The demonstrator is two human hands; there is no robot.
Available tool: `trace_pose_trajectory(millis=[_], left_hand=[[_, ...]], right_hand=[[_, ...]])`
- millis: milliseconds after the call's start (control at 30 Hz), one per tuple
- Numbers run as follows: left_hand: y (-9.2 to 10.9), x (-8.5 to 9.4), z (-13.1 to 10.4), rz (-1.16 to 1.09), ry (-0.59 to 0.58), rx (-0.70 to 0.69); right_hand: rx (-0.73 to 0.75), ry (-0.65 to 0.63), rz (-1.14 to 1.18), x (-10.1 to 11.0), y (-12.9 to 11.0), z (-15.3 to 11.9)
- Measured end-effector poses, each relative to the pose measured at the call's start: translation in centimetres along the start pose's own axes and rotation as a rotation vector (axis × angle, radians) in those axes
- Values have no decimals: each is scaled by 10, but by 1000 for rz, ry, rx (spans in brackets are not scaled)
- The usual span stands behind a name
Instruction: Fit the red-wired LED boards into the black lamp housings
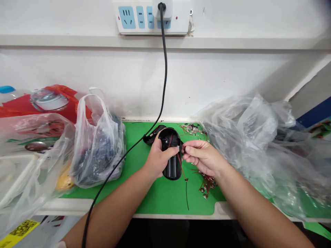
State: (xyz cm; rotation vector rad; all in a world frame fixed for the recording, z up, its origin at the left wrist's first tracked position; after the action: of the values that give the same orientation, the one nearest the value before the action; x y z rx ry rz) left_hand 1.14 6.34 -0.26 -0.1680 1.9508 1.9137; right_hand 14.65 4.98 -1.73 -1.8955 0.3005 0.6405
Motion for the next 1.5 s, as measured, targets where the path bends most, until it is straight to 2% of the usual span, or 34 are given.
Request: trace_pose_trajectory(millis=[200,367,867,1300,1400,1500], left_hand=[[-1,7,1,86,32,-76],[2,7,2,167,10,-174],[16,1,-1,356,-56,-337],[11,3,0,346,-46,-295],[5,6,3,298,-36,-245],[-3,8,4,216,-25,-140]], right_hand=[[26,-20,-6,-5,0,-1],[68,-20,-48,-5,0,-1],[115,43,-112,-5,-2,-5],[147,78,-102,-4,1,-2],[148,74,-75,-4,2,0],[145,62,-59,-6,2,2]])
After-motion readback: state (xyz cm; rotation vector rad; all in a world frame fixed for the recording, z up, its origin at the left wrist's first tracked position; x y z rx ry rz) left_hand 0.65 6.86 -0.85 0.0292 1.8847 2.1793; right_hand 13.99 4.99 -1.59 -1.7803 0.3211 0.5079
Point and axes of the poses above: each hand's wrist, its own z-axis towards the middle knuckle, its own x-axis out of the back of the hand, y = z × x, the point moved 6 cm from there along z, towards the middle knuckle, and after that the axes turned 4 degrees about -x, right-handed, at the moved point
